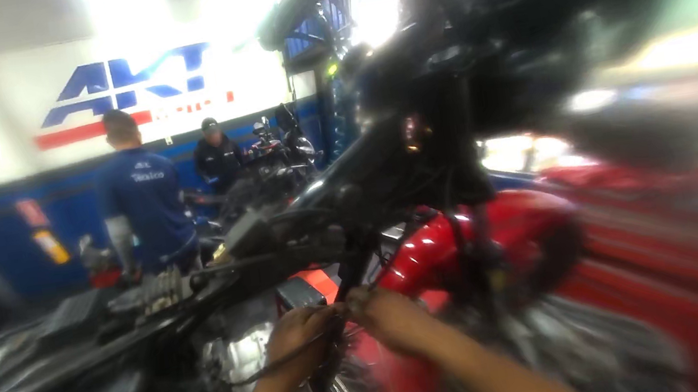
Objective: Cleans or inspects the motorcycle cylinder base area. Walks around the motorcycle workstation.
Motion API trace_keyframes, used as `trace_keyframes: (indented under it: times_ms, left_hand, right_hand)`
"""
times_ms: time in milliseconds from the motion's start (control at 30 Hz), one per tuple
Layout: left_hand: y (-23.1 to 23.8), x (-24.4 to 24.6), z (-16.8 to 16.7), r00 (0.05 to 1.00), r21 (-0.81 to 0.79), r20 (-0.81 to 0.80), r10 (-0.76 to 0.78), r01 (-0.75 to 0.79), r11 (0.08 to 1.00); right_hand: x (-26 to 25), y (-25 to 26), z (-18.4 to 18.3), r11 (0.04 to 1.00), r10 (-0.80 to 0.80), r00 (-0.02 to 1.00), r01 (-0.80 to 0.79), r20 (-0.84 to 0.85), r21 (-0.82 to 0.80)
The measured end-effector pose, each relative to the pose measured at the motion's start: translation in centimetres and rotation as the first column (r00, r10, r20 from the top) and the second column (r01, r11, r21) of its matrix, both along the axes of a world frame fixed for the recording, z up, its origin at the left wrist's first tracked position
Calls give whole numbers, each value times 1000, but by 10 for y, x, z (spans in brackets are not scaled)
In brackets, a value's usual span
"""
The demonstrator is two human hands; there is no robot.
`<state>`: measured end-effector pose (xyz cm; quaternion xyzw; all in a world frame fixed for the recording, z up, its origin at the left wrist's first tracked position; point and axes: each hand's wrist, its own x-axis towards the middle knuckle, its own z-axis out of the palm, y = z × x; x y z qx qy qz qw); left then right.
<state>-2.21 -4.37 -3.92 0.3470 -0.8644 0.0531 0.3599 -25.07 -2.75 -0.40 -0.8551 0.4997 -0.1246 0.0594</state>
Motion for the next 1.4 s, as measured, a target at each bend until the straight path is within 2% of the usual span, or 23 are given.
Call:
trace_keyframes:
  times_ms: [33, 100, 167, 233, 367, 433, 533, 600, 667, 800, 867, 933, 1000, 1067, 1167, 1300, 1400]
  left_hand:
    - [1, 1, 0, 999, 15, 20, 31, -32, 999]
    - [0, 3, 0, 997, 25, 55, 56, -58, 998]
    - [-4, 4, -2, 999, -14, 40, 13, -13, 1000]
    - [-5, 1, -6, 1000, -84, 6, -17, 17, 996]
    - [1, -2, -8, 998, -113, 35, 44, -40, 993]
    - [2, -1, -7, 996, -70, 57, 72, -68, 995]
    - [2, -1, -4, 997, 32, 52, 56, -58, 998]
    - [3, 2, -4, 998, 84, 43, 50, -53, 995]
    - [3, -1, -6, 998, 87, 18, 56, -57, 995]
    - [2, -3, -7, 996, 71, -68, 58, -53, 996]
    - [3, -1, -8, 997, 94, -21, 70, -68, 993]
    - [1, -1, -9, 998, 61, 20, 62, -64, 996]
    - [1, -1, -13, 998, 6, 16, 54, -55, 998]
    - [1, -4, -13, 997, -11, -22, 70, -70, 997]
    - [2, -9, -11, 993, 63, -75, 86, -81, 995]
    - [6, -8, -10, 994, 159, 17, 103, -105, 982]
    - [9, -10, -10, 986, 90, 72, 153, -159, 983]
  right_hand:
    - [-2, -2, -3, 999, -15, 1000, 15, -8, -40]
    - [-15, -8, -14, 972, -62, 996, 47, -60, -228]
    - [-32, -15, -28, 907, -113, 991, 74, -71, -415]
    - [-40, -19, -34, 883, -145, 984, 81, -105, -462]
    - [-31, -20, -27, 960, -171, 962, 113, -215, -257]
    - [-21, 0, -20, 969, -235, 953, 213, -191, -127]
    - [35, 71, 22, 888, -389, 909, 413, -146, 204]
    - [64, 94, 40, 844, -435, 893, 449, -116, 293]
    - [60, 93, 42, 829, -448, 890, 448, -84, 335]
    - [33, 80, 28, 918, -324, 941, 339, -103, 205]
    - [10, 61, 14, 967, -241, 960, 249, -140, 44]
    - [-12, 33, 2, 974, -184, 975, 164, -123, -155]
    - [-21, 10, -7, 952, -134, 984, 95, -118, -291]
    - [-21, -4, -11, 936, -118, 983, 64, -140, -346]
    - [-19, -14, -30, 907, -132, 983, 68, -127, -415]
    - [-17, -18, -51, 846, -142, 980, 46, -142, -530]
    - [-17, -21, -57, 747, -173, 974, 33, -146, -664]
